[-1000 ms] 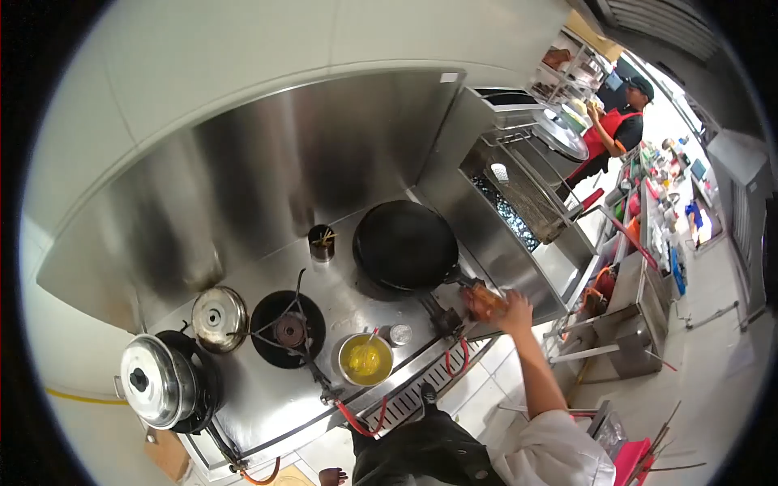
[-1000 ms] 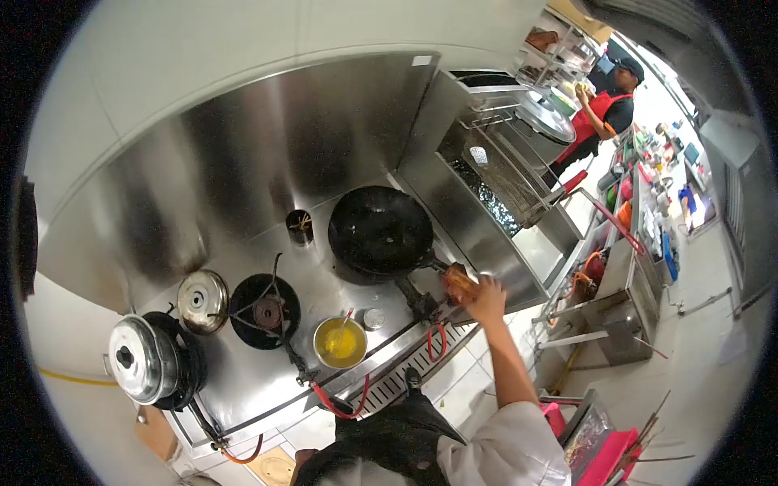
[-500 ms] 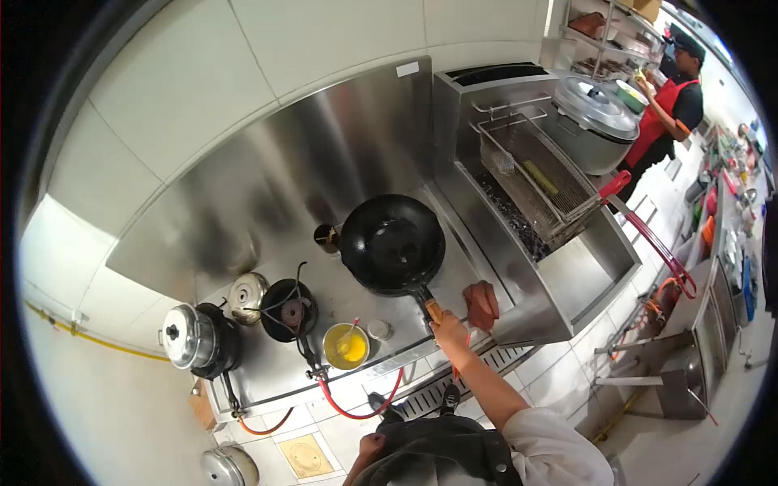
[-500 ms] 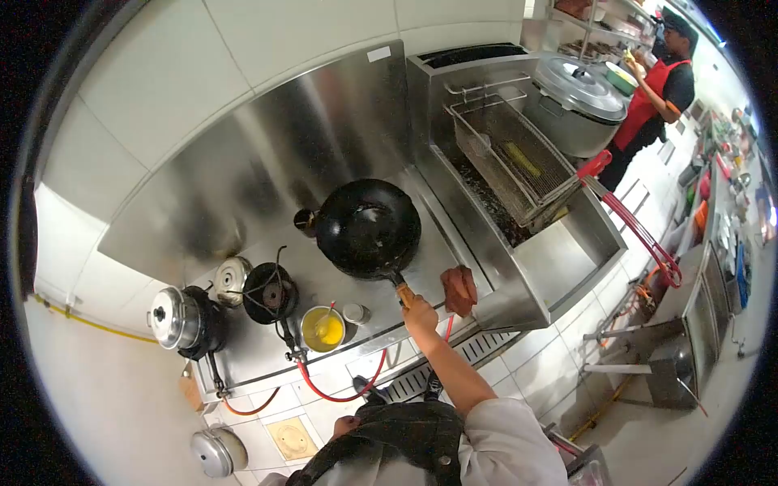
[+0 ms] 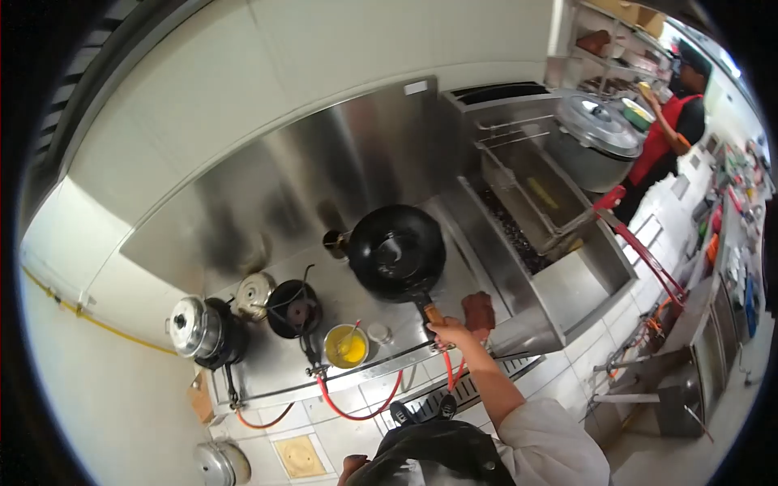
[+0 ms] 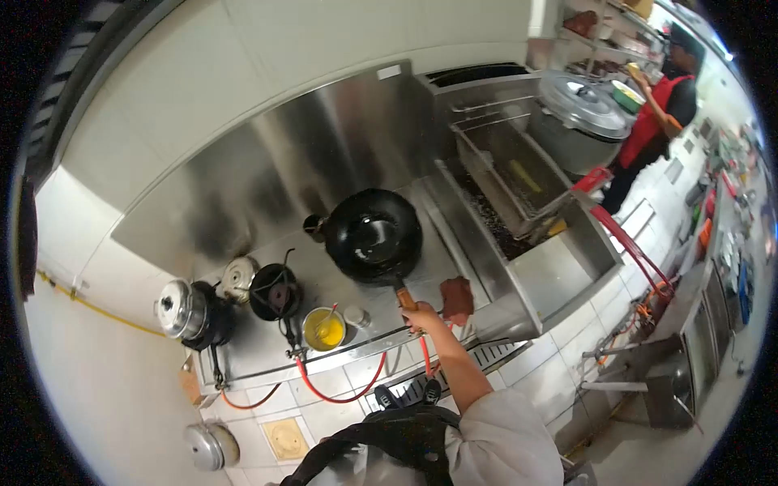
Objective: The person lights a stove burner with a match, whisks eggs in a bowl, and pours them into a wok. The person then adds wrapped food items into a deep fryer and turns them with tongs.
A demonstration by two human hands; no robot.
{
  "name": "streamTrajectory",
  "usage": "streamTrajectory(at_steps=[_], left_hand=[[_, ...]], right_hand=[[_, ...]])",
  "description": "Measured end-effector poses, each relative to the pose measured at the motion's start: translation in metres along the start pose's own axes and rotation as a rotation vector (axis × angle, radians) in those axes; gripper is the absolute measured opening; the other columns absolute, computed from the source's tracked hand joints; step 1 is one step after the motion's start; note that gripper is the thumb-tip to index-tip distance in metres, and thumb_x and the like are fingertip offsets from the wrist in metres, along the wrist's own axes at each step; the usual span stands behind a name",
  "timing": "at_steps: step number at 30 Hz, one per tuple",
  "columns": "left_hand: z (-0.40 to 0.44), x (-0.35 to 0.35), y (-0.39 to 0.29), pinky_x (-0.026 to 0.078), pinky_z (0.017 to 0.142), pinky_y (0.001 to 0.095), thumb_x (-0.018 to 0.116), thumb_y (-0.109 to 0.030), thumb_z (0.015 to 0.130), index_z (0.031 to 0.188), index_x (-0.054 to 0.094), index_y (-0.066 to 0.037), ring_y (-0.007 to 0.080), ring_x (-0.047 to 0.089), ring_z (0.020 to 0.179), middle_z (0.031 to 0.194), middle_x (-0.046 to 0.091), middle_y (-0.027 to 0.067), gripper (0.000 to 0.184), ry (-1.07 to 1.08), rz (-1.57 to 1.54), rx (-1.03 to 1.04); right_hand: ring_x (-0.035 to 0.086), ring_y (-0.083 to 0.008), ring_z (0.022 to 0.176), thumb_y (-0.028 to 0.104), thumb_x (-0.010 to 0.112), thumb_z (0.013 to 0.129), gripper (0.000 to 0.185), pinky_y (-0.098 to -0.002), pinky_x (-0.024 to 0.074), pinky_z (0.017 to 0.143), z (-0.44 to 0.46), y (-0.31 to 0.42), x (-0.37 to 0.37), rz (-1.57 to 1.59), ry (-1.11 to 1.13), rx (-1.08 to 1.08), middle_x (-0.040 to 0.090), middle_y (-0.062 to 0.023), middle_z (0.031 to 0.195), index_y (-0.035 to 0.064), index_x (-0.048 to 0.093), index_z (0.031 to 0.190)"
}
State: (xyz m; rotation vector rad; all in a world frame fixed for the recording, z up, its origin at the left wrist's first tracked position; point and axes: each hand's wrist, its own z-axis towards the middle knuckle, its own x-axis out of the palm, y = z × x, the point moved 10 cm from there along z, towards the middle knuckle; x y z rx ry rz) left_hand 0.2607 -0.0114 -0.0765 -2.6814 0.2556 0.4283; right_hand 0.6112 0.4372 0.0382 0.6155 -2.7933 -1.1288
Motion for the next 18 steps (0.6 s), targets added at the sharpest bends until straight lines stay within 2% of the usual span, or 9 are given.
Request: streamTrajectory(at_steps=[2, 4, 7, 9, 10, 12, 14, 16, 18], left_hand=[[0.013, 0.012, -0.011, 0.052, 0.069, 0.0308, 0.060, -0.021, 0.084, 0.091, 0.065, 0.005, 0.0178, 0.065, 0.074, 0.083, 0.068, 0.0101, 0.027, 0.075, -0.046, 0.043], [0.019, 0.021, -0.041, 0.052, 0.072, 0.0317, 0.059, -0.021, 0.086, 0.097, 0.062, 0.005, 0.0182, 0.065, 0.078, 0.089, 0.067, 0.0100, 0.028, 0.166, -0.204, 0.079], [0.038, 0.050, -0.106, 0.050, 0.074, 0.0325, 0.056, -0.020, 0.088, 0.113, 0.053, 0.001, 0.0207, 0.062, 0.087, 0.102, 0.063, 0.0100, 0.033, 0.364, -0.501, 0.169], [0.011, 0.049, -0.193, 0.049, 0.071, 0.0323, 0.054, -0.023, 0.089, 0.116, 0.051, -0.004, 0.0206, 0.061, 0.088, 0.100, 0.063, 0.0085, 0.033, 0.446, -0.178, 0.506], [0.028, 0.069, -0.187, 0.049, 0.071, 0.0327, 0.053, -0.024, 0.089, 0.117, 0.050, -0.005, 0.0208, 0.060, 0.091, 0.102, 0.062, 0.0084, 0.034, 0.481, -0.401, 0.163], [-0.018, 0.086, -0.264, 0.049, 0.075, 0.0371, 0.053, -0.026, 0.089, 0.118, 0.048, -0.005, 0.0211, 0.058, 0.097, 0.110, 0.059, 0.0092, 0.037, 0.519, -0.321, 0.199], [-0.010, 0.120, -0.304, 0.049, 0.078, 0.0396, 0.055, -0.028, 0.088, 0.117, 0.048, -0.007, 0.0227, 0.056, 0.100, 0.114, 0.055, 0.0096, 0.037, 0.627, -0.421, 0.212], [-0.014, 0.160, -0.345, 0.047, 0.082, 0.0447, 0.057, -0.032, 0.087, 0.117, 0.048, -0.009, 0.0257, 0.055, 0.100, 0.112, 0.055, 0.0094, 0.039, 0.737, -0.576, 0.162], [-0.032, 0.191, -0.391, 0.047, 0.082, 0.0460, 0.058, -0.035, 0.087, 0.113, 0.050, -0.010, 0.0267, 0.055, 0.098, 0.109, 0.057, 0.0085, 0.037, 0.820, -0.720, 0.158]], right_hand=[[0.060, -0.0174, 0.055, 0.051, 0.064, 0.078, 0.049, -0.0336, 0.0511, 0.043, -0.032, 0.000, -0.008, 0.177, -0.016, 0.053, 0.062, -0.0096, 0.079, 0.0050, 0.058, 0.093], [0.062, -0.0202, 0.064, 0.050, 0.063, 0.079, 0.048, -0.0338, 0.0517, 0.051, -0.048, 0.000, -0.035, 0.028, -0.302, -0.129, 0.063, -0.0096, 0.081, 0.0033, 0.059, 0.093], [0.061, -0.0168, 0.080, 0.040, 0.062, 0.083, 0.038, -0.0307, 0.0496, 0.062, -0.079, -0.007, -0.044, -0.368, -0.373, -0.381, 0.065, -0.0052, 0.087, 0.0068, 0.061, 0.101], [0.061, -0.0155, 0.077, 0.031, 0.063, 0.083, 0.028, -0.0293, 0.0484, 0.065, -0.197, 0.055, -0.052, -0.259, -0.300, -0.591, 0.065, -0.0052, 0.085, 0.0066, 0.062, 0.096], [0.061, -0.0148, 0.076, 0.026, 0.063, 0.083, 0.023, -0.0286, 0.0478, 0.067, -0.262, 0.091, -0.055, -0.206, -0.251, -0.691, 0.065, -0.0053, 0.084, 0.0065, 0.063, 0.093], [0.060, -0.0144, 0.073, 0.017, 0.065, 0.081, 0.015, -0.0288, 0.0477, 0.064, -0.342, 0.146, -0.104, -0.333, -0.503, -0.813, 0.064, -0.0042, 0.080, 0.0050, 0.060, 0.089], [0.059, -0.0229, 0.072, 0.018, 0.062, 0.081, 0.017, -0.0352, 0.0471, 0.070, -0.383, 0.175, -0.175, -0.179, -0.747, -0.798, 0.063, -0.0125, 0.084, 0.0020, 0.057, 0.086], [0.061, -0.0304, 0.078, 0.017, 0.062, 0.079, 0.020, -0.0379, 0.0483, 0.071, -0.396, 0.207, -0.231, -0.492, -1.041, -0.674, 0.062, -0.0169, 0.089, 0.0014, 0.056, 0.089], [0.061, -0.0342, 0.085, 0.017, 0.062, 0.079, 0.019, -0.0407, 0.0484, 0.073, -0.359, 0.220, -0.271, -0.633, -1.013, -0.551, 0.062, -0.0200, 0.092, 0.0013, 0.057, 0.090]])
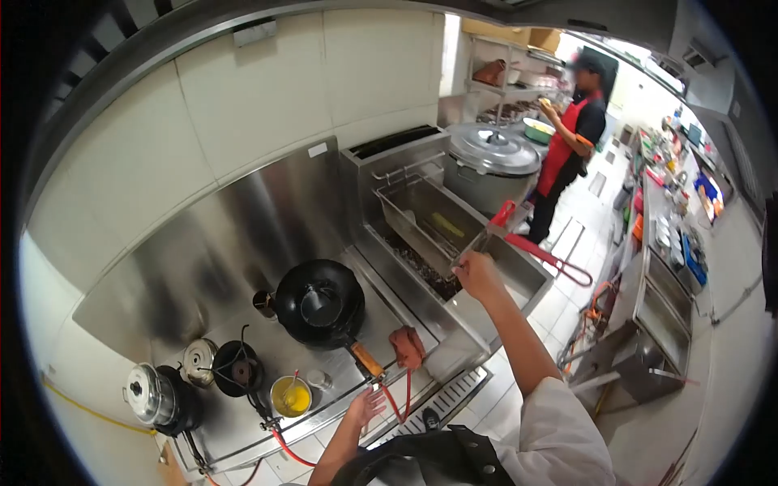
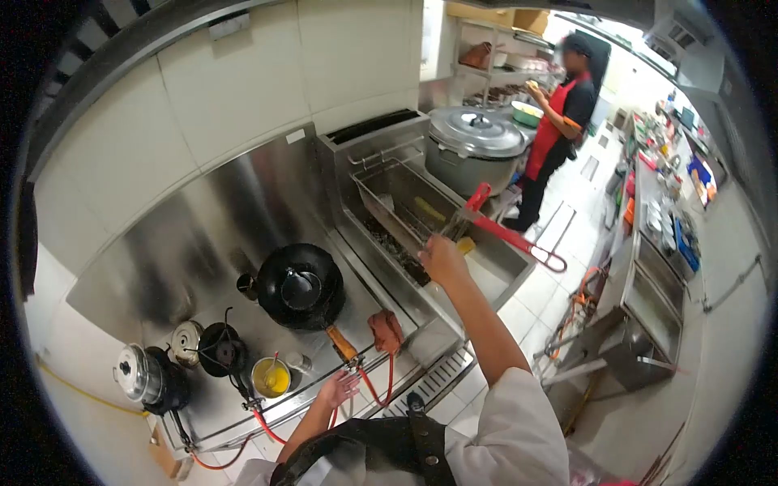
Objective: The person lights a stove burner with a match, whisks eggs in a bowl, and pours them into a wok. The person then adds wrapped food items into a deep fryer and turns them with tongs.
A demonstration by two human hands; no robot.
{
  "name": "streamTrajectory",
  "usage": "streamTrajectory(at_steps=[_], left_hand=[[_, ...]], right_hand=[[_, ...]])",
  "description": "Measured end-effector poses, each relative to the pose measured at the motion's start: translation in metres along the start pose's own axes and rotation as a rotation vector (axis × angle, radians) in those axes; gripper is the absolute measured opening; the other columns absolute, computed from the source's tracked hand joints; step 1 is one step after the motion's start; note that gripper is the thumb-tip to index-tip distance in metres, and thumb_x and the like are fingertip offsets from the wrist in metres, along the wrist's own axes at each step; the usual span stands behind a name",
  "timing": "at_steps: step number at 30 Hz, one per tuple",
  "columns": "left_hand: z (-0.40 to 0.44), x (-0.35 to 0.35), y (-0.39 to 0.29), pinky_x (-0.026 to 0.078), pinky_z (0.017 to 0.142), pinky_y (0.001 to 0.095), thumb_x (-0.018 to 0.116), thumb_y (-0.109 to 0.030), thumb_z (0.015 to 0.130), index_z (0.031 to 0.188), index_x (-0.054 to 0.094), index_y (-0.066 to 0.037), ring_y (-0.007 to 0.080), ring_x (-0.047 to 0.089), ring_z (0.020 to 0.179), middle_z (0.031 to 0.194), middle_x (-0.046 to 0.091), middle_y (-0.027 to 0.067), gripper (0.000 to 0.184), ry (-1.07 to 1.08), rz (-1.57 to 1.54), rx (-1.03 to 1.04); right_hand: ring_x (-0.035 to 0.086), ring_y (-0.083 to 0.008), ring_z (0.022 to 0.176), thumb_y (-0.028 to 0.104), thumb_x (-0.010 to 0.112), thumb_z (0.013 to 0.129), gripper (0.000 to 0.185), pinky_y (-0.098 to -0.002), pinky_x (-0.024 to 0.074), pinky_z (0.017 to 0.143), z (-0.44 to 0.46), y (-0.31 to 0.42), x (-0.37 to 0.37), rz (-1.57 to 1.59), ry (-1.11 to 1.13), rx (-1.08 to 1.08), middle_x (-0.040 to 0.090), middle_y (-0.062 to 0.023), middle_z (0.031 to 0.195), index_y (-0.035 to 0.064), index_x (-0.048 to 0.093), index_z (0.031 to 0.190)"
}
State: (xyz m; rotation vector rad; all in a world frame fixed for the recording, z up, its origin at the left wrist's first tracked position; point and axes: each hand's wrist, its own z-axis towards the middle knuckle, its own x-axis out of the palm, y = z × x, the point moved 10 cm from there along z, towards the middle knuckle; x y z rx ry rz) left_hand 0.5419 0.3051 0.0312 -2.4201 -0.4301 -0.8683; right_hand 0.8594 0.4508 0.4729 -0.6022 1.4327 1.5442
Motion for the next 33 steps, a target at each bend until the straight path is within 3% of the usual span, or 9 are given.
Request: streamTrajectory(at_steps=[5, 8, 14, 18, 20, 22, 25, 28, 33], left_hand=[[0.051, 0.040, -0.027, 0.046, 0.079, 0.0466, 0.052, -0.032, 0.088, 0.103, 0.054, -0.013, 0.0268, 0.055, 0.092, 0.101, 0.059, 0.0071, 0.025, -0.043, -0.260, 0.223], [0.057, 0.056, -0.037, 0.049, 0.073, 0.0435, 0.047, -0.029, 0.090, 0.099, 0.054, -0.010, 0.0261, 0.057, 0.085, 0.094, 0.060, 0.0089, 0.022, -0.042, -0.336, 0.299], [0.061, 0.053, -0.036, 0.051, 0.068, 0.0390, 0.050, -0.023, 0.089, 0.097, 0.053, -0.007, 0.0235, 0.058, 0.078, 0.088, 0.060, 0.0074, 0.019, -0.203, -0.384, 0.353], [0.072, 0.047, -0.039, 0.050, 0.069, 0.0384, 0.051, -0.024, 0.090, 0.096, 0.054, -0.007, 0.0224, 0.056, 0.076, 0.084, 0.060, 0.0060, 0.018, -0.231, -0.338, 0.380], [0.071, 0.052, -0.044, 0.050, 0.063, 0.0380, 0.052, -0.026, 0.091, 0.091, 0.053, -0.008, 0.0211, 0.055, 0.069, 0.075, 0.057, 0.0055, 0.018, -0.263, -0.304, 0.301], [0.077, 0.057, -0.046, 0.050, 0.059, 0.0376, 0.052, -0.026, 0.091, 0.088, 0.052, -0.008, 0.0204, 0.055, 0.065, 0.071, 0.054, 0.0057, 0.018, -0.155, -0.266, 0.194], [0.081, 0.059, -0.063, 0.048, 0.052, 0.0344, 0.059, -0.025, 0.087, 0.081, 0.050, -0.008, 0.0171, 0.053, 0.057, 0.064, 0.052, 0.0037, 0.020, -0.229, -0.211, 0.271], [0.090, 0.032, -0.066, 0.044, 0.043, 0.0297, 0.063, -0.019, 0.083, 0.071, 0.048, -0.009, 0.0144, 0.048, 0.045, 0.053, 0.046, 0.0011, 0.021, -0.260, -0.077, 0.292], [0.046, 0.042, -0.086, 0.040, 0.039, 0.0273, 0.062, -0.008, 0.078, 0.066, 0.049, -0.007, 0.0125, 0.045, 0.041, 0.051, 0.047, 0.0015, 0.018, -0.284, 0.162, 0.484]], right_hand=[[0.062, -0.0378, 0.082, 0.018, 0.054, 0.083, 0.020, -0.0459, 0.0492, 0.074, 0.129, -0.030, 0.048, -0.151, -0.022, -0.034, 0.064, -0.0239, 0.084, 0.0009, 0.065, 0.084], [0.062, -0.0339, 0.092, 0.012, 0.052, 0.085, 0.023, -0.0463, 0.0488, 0.075, 0.211, -0.091, 0.158, -0.440, 0.582, 0.189, 0.062, -0.0219, 0.104, 0.0021, 0.064, 0.102], [0.063, -0.0305, 0.083, 0.026, 0.055, 0.085, 0.028, -0.0460, 0.0484, 0.076, 0.202, -0.072, 0.172, -0.565, 0.991, 0.048, 0.066, -0.0160, 0.094, 0.0021, 0.069, 0.088], [0.064, -0.0272, 0.082, 0.028, 0.064, 0.080, 0.025, -0.0453, 0.0484, 0.075, 0.241, -0.098, 0.211, -0.546, 0.986, 0.033, 0.068, -0.0130, 0.089, 0.0048, 0.071, 0.084], [0.061, -0.0326, 0.098, 0.020, 0.062, 0.081, 0.026, -0.0469, 0.0484, 0.083, 0.245, -0.074, 0.183, -0.738, 0.948, -0.045, 0.063, -0.0141, 0.110, 0.0062, 0.068, 0.102], [0.065, -0.0258, 0.084, 0.021, 0.062, 0.079, 0.020, -0.0434, 0.0504, 0.075, 0.227, -0.035, 0.134, -0.913, 0.972, -0.180, 0.068, -0.0120, 0.096, 0.0051, 0.071, 0.087], [0.065, -0.0298, 0.084, 0.017, 0.063, 0.076, 0.017, -0.0428, 0.0506, 0.076, 0.246, -0.025, 0.094, -0.847, 0.692, -0.103, 0.067, -0.0145, 0.096, 0.0038, 0.071, 0.083], [0.059, -0.0338, 0.102, 0.008, 0.055, 0.079, 0.022, -0.0428, 0.0497, 0.082, 0.187, 0.016, -0.012, -0.569, 0.340, -0.135, 0.060, -0.0180, 0.112, 0.0035, 0.067, 0.096], [0.058, -0.0395, 0.094, 0.007, 0.051, 0.080, 0.016, -0.0445, 0.0466, 0.079, 0.063, 0.029, -0.155, -0.351, 0.007, -0.114, 0.061, -0.0244, 0.097, -0.0020, 0.060, 0.089]])
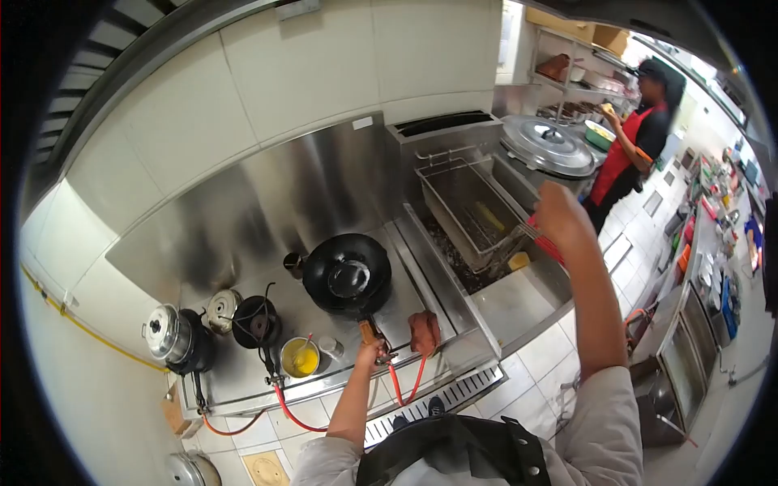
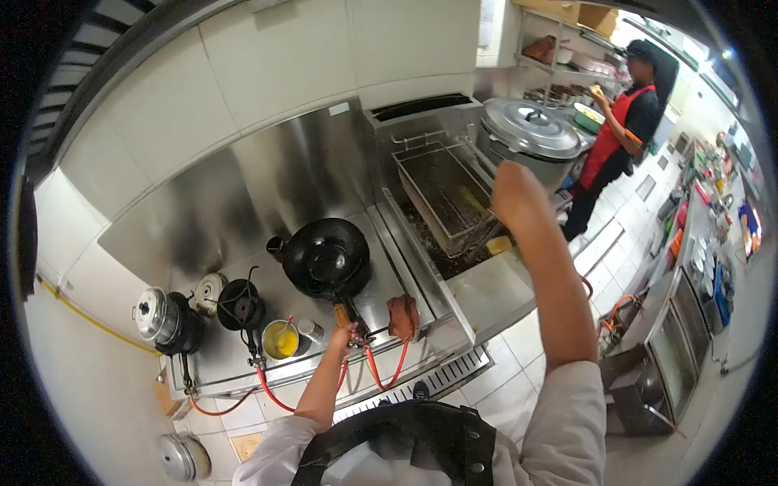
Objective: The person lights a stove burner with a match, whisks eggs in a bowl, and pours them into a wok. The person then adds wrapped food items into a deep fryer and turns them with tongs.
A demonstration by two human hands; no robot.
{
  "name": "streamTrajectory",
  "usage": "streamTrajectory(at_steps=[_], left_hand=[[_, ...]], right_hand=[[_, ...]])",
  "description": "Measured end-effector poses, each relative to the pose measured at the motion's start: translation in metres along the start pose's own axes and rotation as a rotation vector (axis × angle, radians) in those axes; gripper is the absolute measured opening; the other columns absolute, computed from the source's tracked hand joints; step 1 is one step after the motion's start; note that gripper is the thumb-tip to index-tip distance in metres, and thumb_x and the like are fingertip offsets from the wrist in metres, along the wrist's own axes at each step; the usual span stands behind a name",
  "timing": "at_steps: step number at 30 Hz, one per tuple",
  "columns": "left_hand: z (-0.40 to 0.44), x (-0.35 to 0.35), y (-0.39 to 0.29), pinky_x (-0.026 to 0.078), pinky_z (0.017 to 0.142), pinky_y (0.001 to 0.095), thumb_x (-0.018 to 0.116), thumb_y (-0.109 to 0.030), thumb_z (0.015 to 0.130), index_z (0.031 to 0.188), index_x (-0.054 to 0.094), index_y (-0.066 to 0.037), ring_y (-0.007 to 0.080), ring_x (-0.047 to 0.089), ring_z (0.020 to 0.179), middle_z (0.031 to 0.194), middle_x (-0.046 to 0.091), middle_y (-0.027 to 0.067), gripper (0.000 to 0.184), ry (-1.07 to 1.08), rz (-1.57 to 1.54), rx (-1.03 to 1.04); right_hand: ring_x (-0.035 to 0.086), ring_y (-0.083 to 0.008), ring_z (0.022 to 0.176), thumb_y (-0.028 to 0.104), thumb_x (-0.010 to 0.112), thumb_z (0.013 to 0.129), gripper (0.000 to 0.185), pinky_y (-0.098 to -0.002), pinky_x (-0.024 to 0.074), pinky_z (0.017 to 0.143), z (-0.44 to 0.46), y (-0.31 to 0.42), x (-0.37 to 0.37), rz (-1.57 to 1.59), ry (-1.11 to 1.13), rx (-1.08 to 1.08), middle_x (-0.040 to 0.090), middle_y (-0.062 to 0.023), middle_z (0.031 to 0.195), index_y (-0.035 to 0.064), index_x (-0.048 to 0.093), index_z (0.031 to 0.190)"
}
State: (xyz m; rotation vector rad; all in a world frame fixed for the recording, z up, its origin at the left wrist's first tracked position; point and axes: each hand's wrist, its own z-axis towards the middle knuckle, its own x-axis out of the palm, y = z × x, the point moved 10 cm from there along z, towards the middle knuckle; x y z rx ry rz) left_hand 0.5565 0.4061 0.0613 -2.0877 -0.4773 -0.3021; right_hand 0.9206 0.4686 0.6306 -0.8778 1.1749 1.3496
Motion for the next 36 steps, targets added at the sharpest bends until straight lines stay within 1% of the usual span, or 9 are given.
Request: streamTrajectory(at_steps=[8, 11, 13, 15, 17, 24, 32, 34, 36], left_hand=[[-0.091, -0.053, -0.036, 0.041, 0.040, 0.0282, 0.053, 0.000, 0.076, 0.082, 0.048, -0.004, 0.0125, 0.044, 0.044, 0.059, 0.046, 0.0022, 0.009, 0.089, 0.339, 0.127], [-0.169, -0.030, -0.048, 0.046, 0.042, 0.0313, 0.050, 0.001, 0.075, 0.081, 0.046, -0.005, 0.0148, 0.045, 0.042, 0.054, 0.045, 0.0044, 0.009, 0.111, 0.366, -0.017], [-0.219, -0.010, -0.046, 0.046, 0.042, 0.0313, 0.050, 0.002, 0.074, 0.079, 0.046, -0.004, 0.0159, 0.047, 0.042, 0.054, 0.046, 0.0041, 0.008, 0.204, 0.351, -0.064], [-0.264, 0.006, -0.039, 0.045, 0.041, 0.0301, 0.052, 0.002, 0.073, 0.082, 0.046, -0.004, 0.0161, 0.047, 0.042, 0.055, 0.046, 0.0041, 0.013, 0.223, 0.304, -0.182], [-0.317, 0.044, -0.038, 0.040, 0.049, 0.0257, 0.056, -0.001, 0.073, 0.090, 0.048, -0.004, 0.0131, 0.047, 0.051, 0.064, 0.049, 0.0027, 0.018, 0.224, 0.423, -0.269], [-0.363, 0.122, 0.040, 0.044, 0.079, 0.0251, 0.061, -0.018, 0.083, 0.113, 0.052, 0.000, 0.0118, 0.056, 0.090, 0.100, 0.060, 0.0035, 0.036, 0.290, 0.667, -0.293], [-0.379, 0.312, 0.102, 0.044, 0.076, 0.0242, 0.060, -0.021, 0.085, 0.109, 0.053, -0.002, 0.0101, 0.055, 0.088, 0.097, 0.059, 0.0017, 0.031, 0.295, 0.558, -0.421], [-0.367, 0.342, 0.115, 0.042, 0.054, 0.0176, 0.068, -0.012, 0.077, 0.098, 0.053, -0.007, 0.0059, 0.052, 0.057, 0.070, 0.054, -0.0030, 0.027, 0.279, 0.401, -0.435], [-0.347, 0.342, 0.138, 0.039, 0.050, 0.0166, 0.070, -0.014, 0.077, 0.098, 0.054, -0.008, 0.0036, 0.050, 0.056, 0.069, 0.053, -0.0045, 0.028, 0.224, 0.430, -0.436]], right_hand=[[0.057, -0.0425, 0.086, 0.009, 0.053, 0.085, 0.020, -0.0478, 0.0438, 0.075, -0.177, -0.120, -0.097, 0.021, -0.284, 0.329, 0.060, -0.0256, 0.084, -0.0004, 0.052, 0.102], [0.058, -0.0419, 0.084, 0.007, 0.052, 0.084, 0.018, -0.0474, 0.0440, 0.073, -0.240, -0.180, -0.109, 0.134, -0.274, 0.541, 0.060, -0.0240, 0.081, 0.0002, 0.052, 0.101], [0.055, -0.0278, 0.067, 0.005, 0.055, 0.083, 0.018, -0.0372, 0.0416, 0.063, -0.284, -0.226, -0.107, 0.169, -0.372, 0.523, 0.057, -0.0165, 0.072, 0.0004, 0.052, 0.100], [0.056, -0.0357, 0.069, 0.001, 0.053, 0.081, 0.017, -0.0404, 0.0438, 0.067, -0.328, -0.257, -0.106, 0.210, -0.380, 0.666, 0.058, -0.0186, 0.075, -0.0004, 0.052, 0.098], [0.055, -0.0296, 0.067, 0.000, 0.054, 0.080, 0.017, -0.0367, 0.0428, 0.064, -0.362, -0.288, -0.097, 0.154, -0.548, 0.462, 0.057, -0.0174, 0.075, -0.0013, 0.053, 0.097], [0.051, -0.0181, 0.060, -0.002, 0.058, 0.077, 0.018, -0.0324, 0.0408, 0.057, -0.390, -0.451, -0.031, 0.381, -0.273, 0.757, 0.053, -0.0115, 0.066, -0.0020, 0.055, 0.095], [0.049, -0.0138, 0.057, -0.003, 0.059, 0.075, 0.020, -0.0298, 0.0388, 0.052, -0.339, -0.542, -0.020, 0.582, -0.184, 0.660, 0.053, -0.0082, 0.063, -0.0015, 0.058, 0.095], [0.049, -0.0141, 0.059, -0.003, 0.060, 0.074, 0.023, -0.0299, 0.0389, 0.052, -0.326, -0.554, -0.010, 0.568, -0.166, 0.615, 0.054, -0.0086, 0.065, -0.0012, 0.059, 0.096], [0.049, -0.0147, 0.060, -0.004, 0.061, 0.072, 0.027, -0.0301, 0.0390, 0.053, -0.308, -0.553, -0.001, 0.564, -0.124, 0.529, 0.052, -0.0077, 0.066, -0.0009, 0.059, 0.098]])
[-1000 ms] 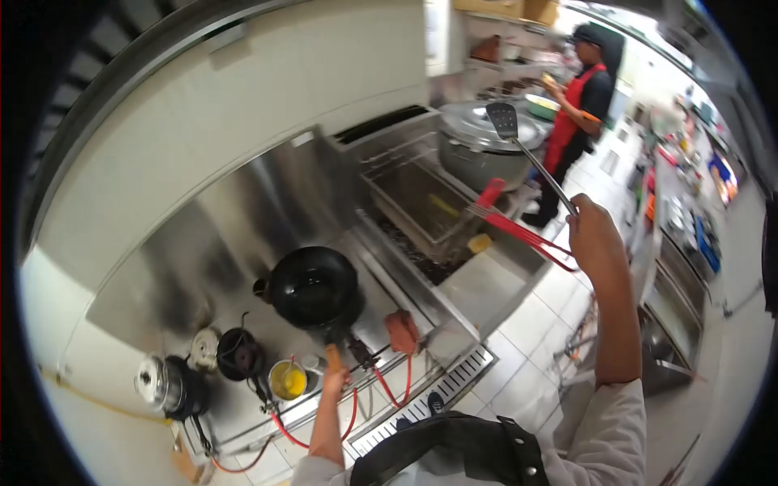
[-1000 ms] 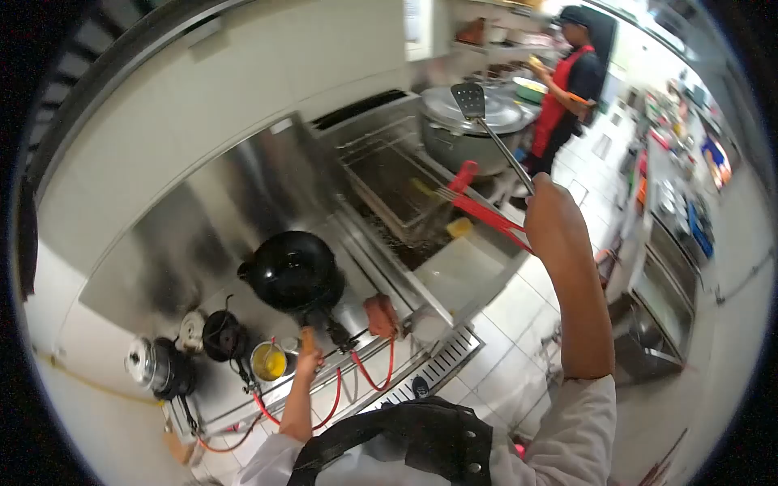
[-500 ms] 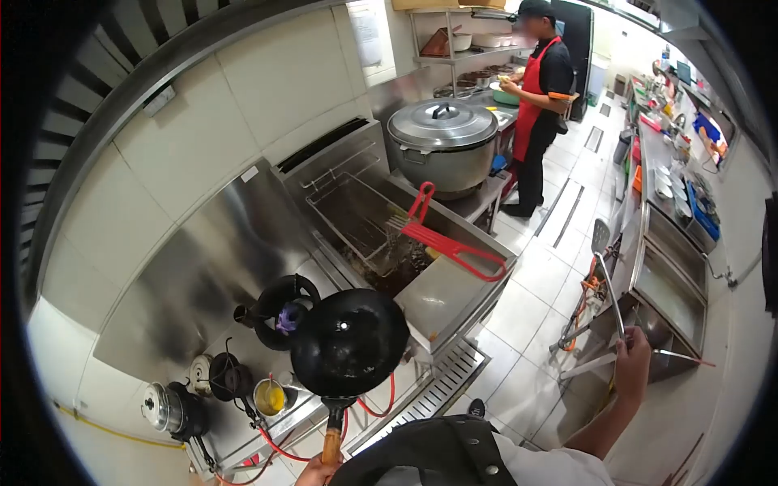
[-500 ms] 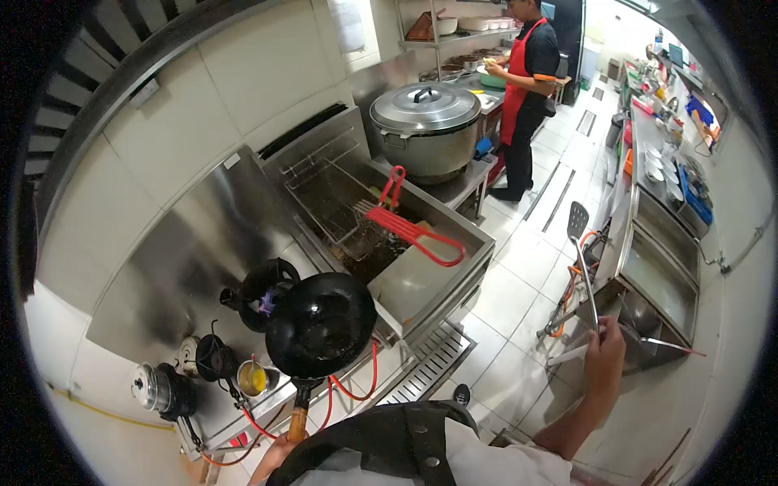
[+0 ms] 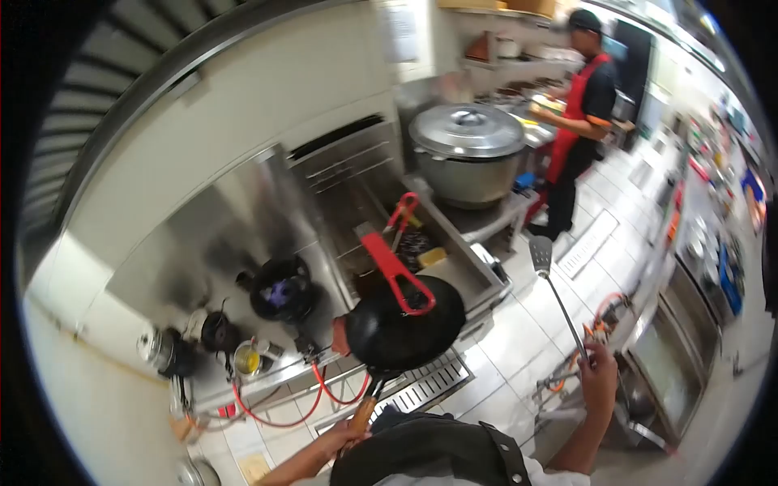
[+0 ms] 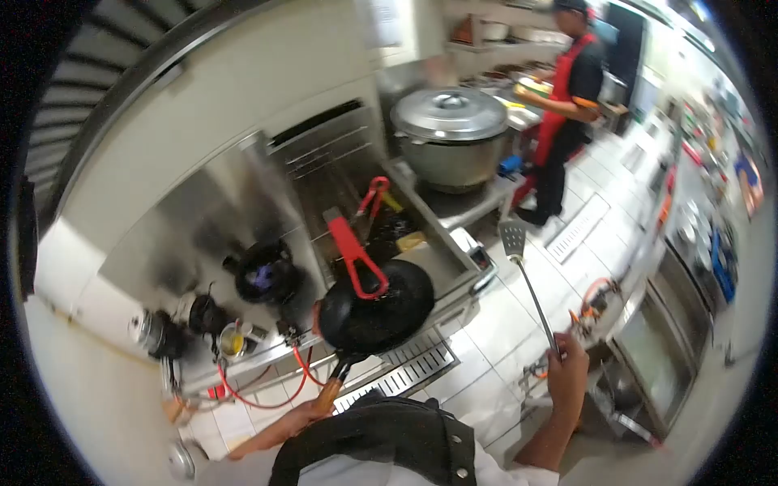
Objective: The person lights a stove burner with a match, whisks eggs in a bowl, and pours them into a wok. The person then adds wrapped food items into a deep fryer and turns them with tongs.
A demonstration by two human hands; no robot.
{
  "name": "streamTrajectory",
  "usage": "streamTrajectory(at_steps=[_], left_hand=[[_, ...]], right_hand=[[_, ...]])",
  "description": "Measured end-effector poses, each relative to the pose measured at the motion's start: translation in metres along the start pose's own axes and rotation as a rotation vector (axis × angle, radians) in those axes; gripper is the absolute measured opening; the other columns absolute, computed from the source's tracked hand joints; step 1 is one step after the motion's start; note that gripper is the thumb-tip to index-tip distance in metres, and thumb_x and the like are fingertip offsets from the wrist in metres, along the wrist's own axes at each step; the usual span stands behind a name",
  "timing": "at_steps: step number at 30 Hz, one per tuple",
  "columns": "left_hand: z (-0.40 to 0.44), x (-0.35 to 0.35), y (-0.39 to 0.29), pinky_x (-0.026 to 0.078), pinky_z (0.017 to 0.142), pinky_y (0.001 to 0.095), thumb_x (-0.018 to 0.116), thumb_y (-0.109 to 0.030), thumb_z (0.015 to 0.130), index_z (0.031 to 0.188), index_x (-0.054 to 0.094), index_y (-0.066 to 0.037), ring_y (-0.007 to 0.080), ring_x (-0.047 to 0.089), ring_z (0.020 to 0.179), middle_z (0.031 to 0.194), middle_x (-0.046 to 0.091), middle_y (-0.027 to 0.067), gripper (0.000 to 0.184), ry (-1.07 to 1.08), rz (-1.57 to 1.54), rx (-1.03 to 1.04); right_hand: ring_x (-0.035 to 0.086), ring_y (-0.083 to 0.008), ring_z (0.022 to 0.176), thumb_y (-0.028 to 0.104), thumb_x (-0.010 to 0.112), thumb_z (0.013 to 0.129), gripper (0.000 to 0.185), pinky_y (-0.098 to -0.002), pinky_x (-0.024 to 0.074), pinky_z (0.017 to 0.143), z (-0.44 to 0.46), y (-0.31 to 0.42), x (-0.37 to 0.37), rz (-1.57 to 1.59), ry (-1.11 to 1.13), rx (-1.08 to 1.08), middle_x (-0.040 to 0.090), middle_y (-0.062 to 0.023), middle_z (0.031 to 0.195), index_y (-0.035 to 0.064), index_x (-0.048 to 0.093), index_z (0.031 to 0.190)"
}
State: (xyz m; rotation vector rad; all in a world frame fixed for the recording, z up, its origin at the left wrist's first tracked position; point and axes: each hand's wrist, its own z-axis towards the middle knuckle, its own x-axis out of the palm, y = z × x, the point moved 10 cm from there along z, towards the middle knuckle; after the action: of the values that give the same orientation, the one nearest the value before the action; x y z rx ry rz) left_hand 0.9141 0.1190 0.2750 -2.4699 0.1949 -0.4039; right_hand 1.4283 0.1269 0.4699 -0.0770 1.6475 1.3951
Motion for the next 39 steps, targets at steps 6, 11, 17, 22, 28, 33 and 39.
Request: streamTrajectory(at_steps=[6, 11, 17, 22, 28, 33, 39], left_hand=[[0.038, 0.035, -0.027, 0.038, 0.044, 0.0172, 0.069, -0.013, 0.078, 0.096, 0.045, -0.009, 0.0042, 0.046, 0.050, 0.068, 0.046, -0.0035, 0.030, 0.129, -0.120, -0.019], [0.080, 0.045, -0.046, 0.040, 0.044, 0.0171, 0.070, -0.012, 0.077, 0.096, 0.046, -0.010, 0.0038, 0.047, 0.051, 0.068, 0.046, -0.0041, 0.031, 0.229, -0.118, -0.011], [0.124, 0.021, -0.050, 0.036, 0.048, 0.0176, 0.068, -0.020, 0.078, 0.093, 0.052, -0.011, 0.0034, 0.045, 0.054, 0.070, 0.048, -0.0040, 0.024, 0.090, -0.029, 0.008], [0.140, 0.039, -0.064, 0.037, 0.053, 0.0220, 0.066, -0.022, 0.079, 0.094, 0.053, -0.010, 0.0054, 0.045, 0.061, 0.074, 0.049, -0.0036, 0.023, 0.084, -0.082, -0.013], [0.153, 0.094, -0.099, 0.038, 0.051, 0.0204, 0.066, -0.019, 0.078, 0.102, 0.054, -0.010, 0.0058, 0.048, 0.057, 0.074, 0.052, -0.0029, 0.028, 0.022, -0.196, 0.087], [0.171, 0.126, -0.084, 0.039, 0.057, 0.0226, 0.067, -0.019, 0.079, 0.094, 0.053, -0.010, 0.0069, 0.048, 0.063, 0.077, 0.052, -0.0030, 0.022, -0.130, -0.228, -0.040], [0.191, 0.154, -0.083, 0.037, 0.045, 0.0235, 0.060, -0.028, 0.085, 0.088, 0.050, -0.006, 0.0092, 0.045, 0.048, 0.063, 0.051, 0.0012, 0.024, -0.223, -0.290, 0.064]], right_hand=[[0.049, -0.0098, 0.059, -0.004, 0.061, 0.072, 0.029, -0.0255, 0.0403, 0.052, 0.045, 0.027, 0.062, 0.106, 0.211, -0.074, 0.053, -0.0042, 0.068, 0.0017, 0.061, 0.101], [0.053, -0.0182, 0.058, 0.004, 0.065, 0.074, 0.025, -0.0325, 0.0428, 0.053, 0.110, 0.059, 0.113, -0.056, 0.208, -0.299, 0.058, -0.0115, 0.068, 0.0032, 0.064, 0.098], [0.056, -0.0302, 0.055, 0.004, 0.066, 0.073, 0.019, -0.0374, 0.0440, 0.053, 0.189, 0.094, 0.190, -0.115, 0.290, -0.336, 0.057, -0.0164, 0.061, 0.0014, 0.064, 0.093], [0.063, -0.0328, 0.072, 0.006, 0.063, 0.072, 0.020, -0.0378, 0.0491, 0.064, 0.259, 0.094, 0.292, -0.156, 0.426, -0.388, 0.062, -0.0194, 0.073, 0.0036, 0.066, 0.091], [0.061, -0.0357, 0.087, 0.014, 0.063, 0.072, 0.016, -0.0415, 0.0501, 0.075, 0.333, 0.116, 0.429, -0.330, 0.588, -0.624, 0.064, -0.0200, 0.087, 0.0035, 0.068, 0.084], [0.061, -0.0336, 0.091, 0.016, 0.061, 0.072, 0.019, -0.0411, 0.0498, 0.080, 0.358, 0.108, 0.526, -0.490, 0.715, -0.714, 0.064, -0.0196, 0.090, 0.0019, 0.067, 0.084], [0.063, -0.0334, 0.075, 0.018, 0.056, 0.070, 0.019, -0.0410, 0.0506, 0.071, 0.352, 0.107, 0.561, -0.634, 0.708, -1.320, 0.065, -0.0177, 0.076, 0.0031, 0.067, 0.067]])
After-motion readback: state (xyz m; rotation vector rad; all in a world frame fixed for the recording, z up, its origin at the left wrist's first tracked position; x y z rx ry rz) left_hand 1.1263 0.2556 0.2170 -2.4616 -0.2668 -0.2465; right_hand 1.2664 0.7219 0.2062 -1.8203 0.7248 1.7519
